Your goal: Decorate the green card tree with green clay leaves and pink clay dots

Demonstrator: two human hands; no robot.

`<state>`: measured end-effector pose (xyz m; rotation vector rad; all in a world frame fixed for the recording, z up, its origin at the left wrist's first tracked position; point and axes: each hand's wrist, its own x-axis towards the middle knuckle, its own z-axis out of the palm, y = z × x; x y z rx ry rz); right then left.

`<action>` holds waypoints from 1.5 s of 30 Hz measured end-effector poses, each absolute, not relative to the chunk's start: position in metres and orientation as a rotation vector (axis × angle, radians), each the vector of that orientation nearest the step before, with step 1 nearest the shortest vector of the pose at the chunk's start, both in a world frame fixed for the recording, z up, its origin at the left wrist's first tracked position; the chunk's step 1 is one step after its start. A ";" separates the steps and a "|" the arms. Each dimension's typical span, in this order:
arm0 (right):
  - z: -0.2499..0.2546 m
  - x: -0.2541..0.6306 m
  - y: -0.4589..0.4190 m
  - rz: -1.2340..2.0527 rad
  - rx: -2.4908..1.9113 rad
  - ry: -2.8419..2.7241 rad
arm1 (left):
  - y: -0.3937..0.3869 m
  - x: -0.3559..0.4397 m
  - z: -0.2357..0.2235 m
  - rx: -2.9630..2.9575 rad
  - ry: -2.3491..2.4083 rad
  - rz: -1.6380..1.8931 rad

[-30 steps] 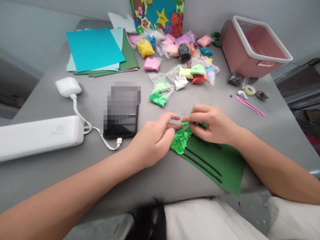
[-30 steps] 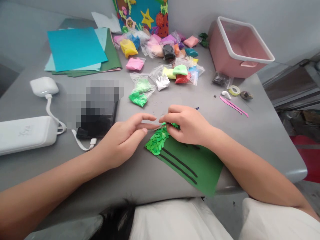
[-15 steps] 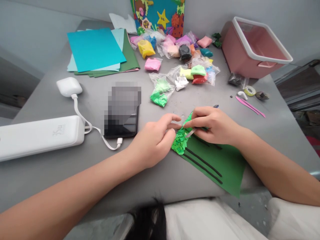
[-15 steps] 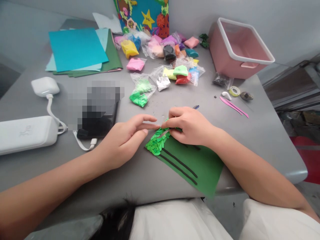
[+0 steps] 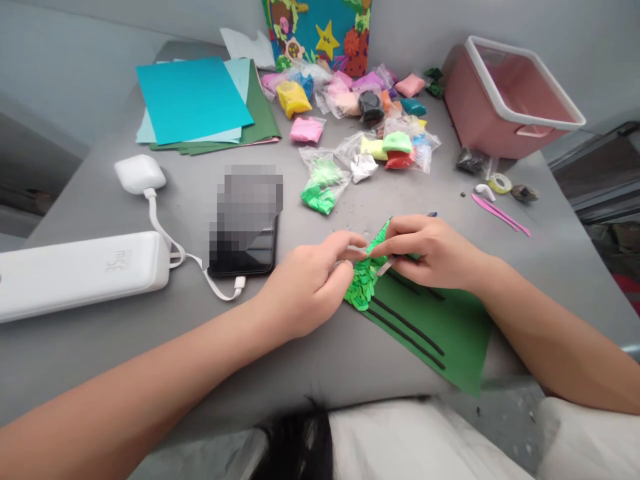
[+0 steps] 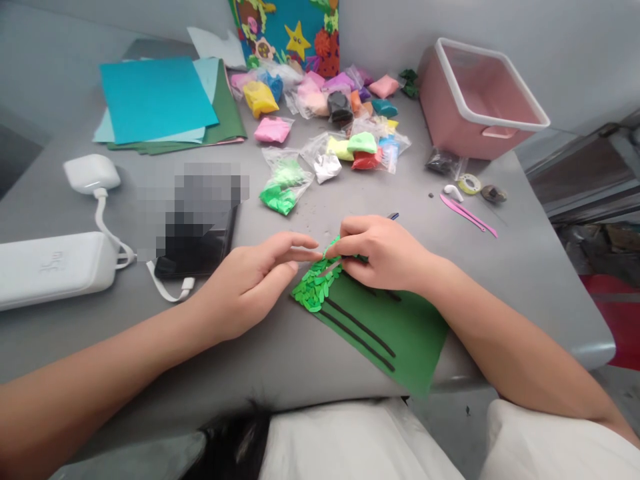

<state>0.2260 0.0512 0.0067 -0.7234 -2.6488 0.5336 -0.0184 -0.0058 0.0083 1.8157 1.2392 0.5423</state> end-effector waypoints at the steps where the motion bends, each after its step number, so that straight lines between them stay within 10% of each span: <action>1: 0.008 0.226 0.051 0.534 -0.731 -2.636 | -0.006 -0.018 0.008 1.817 1.237 0.542; 45: 0.016 0.198 0.020 0.363 -0.618 -2.228 | -0.003 -0.010 0.020 0.834 0.873 0.826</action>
